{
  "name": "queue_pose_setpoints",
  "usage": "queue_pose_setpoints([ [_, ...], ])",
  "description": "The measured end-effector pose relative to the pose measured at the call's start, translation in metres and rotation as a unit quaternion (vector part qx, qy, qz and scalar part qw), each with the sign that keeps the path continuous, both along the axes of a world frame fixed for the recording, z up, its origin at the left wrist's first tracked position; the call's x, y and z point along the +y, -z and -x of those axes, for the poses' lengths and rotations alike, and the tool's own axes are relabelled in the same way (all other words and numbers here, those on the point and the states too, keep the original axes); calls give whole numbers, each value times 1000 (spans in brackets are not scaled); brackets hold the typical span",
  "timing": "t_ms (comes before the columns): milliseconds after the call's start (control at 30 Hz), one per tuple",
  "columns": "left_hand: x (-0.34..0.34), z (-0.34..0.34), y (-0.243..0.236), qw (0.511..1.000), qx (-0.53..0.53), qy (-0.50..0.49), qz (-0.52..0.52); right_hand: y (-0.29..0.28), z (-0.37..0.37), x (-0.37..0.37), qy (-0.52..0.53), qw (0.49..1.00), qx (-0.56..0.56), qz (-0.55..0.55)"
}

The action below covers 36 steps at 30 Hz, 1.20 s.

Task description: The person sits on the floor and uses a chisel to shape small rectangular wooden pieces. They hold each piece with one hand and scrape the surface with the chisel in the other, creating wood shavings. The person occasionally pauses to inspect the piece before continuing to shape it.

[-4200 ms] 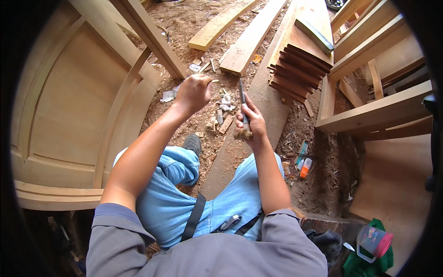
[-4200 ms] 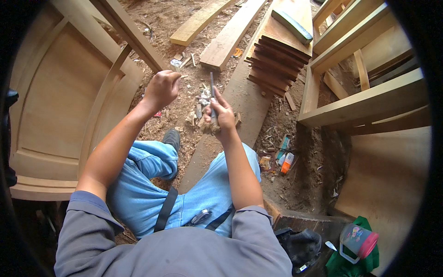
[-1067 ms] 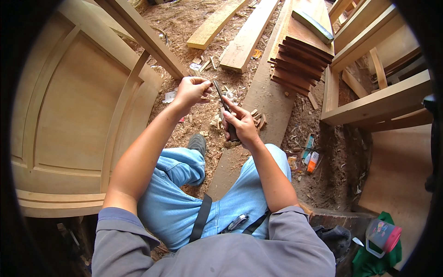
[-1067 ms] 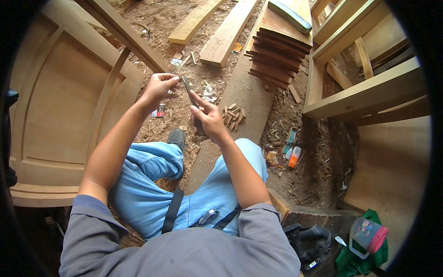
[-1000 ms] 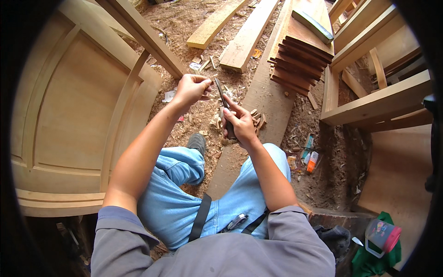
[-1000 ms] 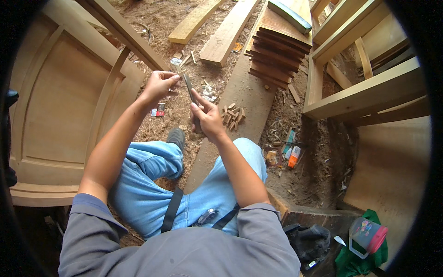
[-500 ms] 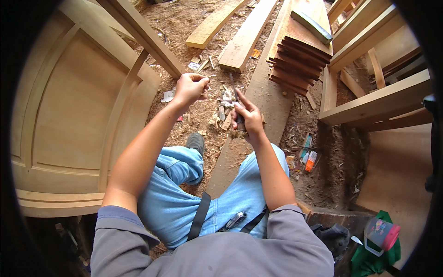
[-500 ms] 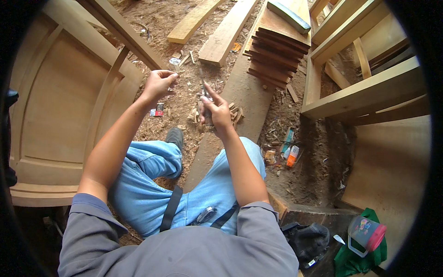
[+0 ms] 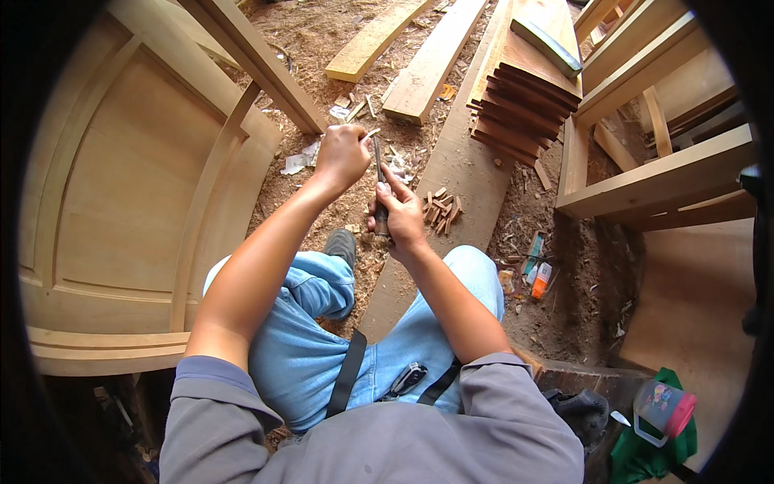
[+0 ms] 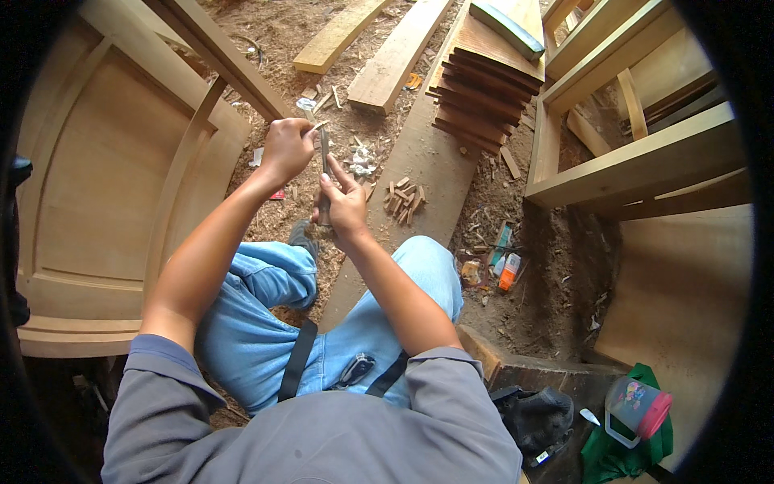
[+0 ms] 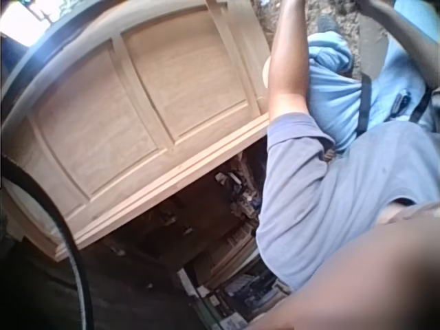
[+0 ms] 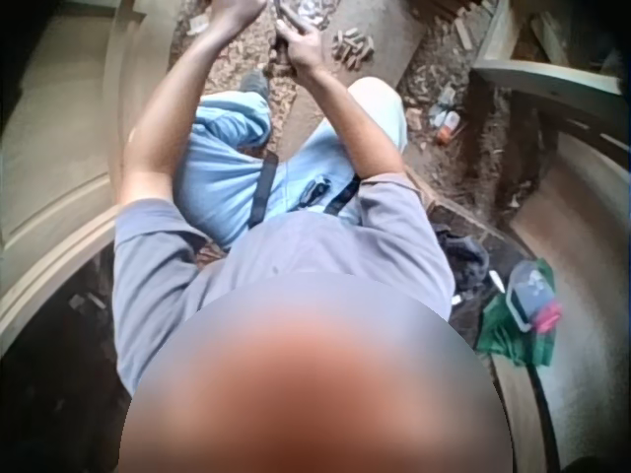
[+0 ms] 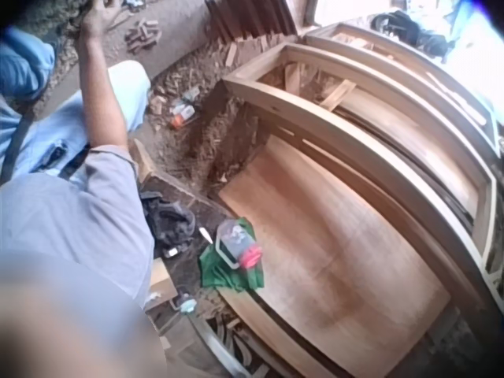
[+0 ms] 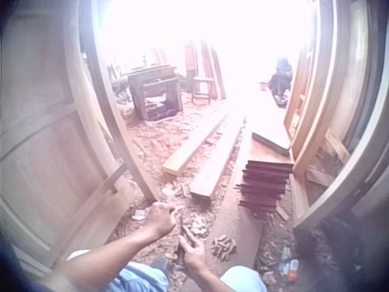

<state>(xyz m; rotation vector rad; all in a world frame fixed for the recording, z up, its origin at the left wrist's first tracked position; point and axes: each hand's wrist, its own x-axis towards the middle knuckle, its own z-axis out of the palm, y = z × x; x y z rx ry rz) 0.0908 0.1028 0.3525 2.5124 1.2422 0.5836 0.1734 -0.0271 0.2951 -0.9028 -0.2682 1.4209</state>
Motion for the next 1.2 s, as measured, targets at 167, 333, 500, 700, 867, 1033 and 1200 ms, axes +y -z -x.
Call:
queue_pose_setpoints([
  [167, -20, 2, -4, 998, 3, 24, 60, 26, -70, 9, 360, 912, 83, 179],
  [333, 4, 9, -1, 985, -63, -43, 152, 72, -81, -1, 170, 981, 87, -23],
  [500, 15, 9, 7, 988, -72, -46, 127, 29, -52, -14, -17, 998, 2, -65],
  [700, 8, 9, 9, 997, -51, -10, 56, 11, -35, -16, -96, 992, 21, -78],
  [867, 6, 5, 13, 997, -32, -11, 73, 21, -25, -14, -73, 993, 38, -85],
  [1033, 3, -6, 15, 997, -12, -26, 71, 8, -17, -1, 11, 999, 50, 2],
  [1200, 2, -3, 9, 991, -86, -8, 103, 51, -85, 9, 355, 901, -13, 248],
])
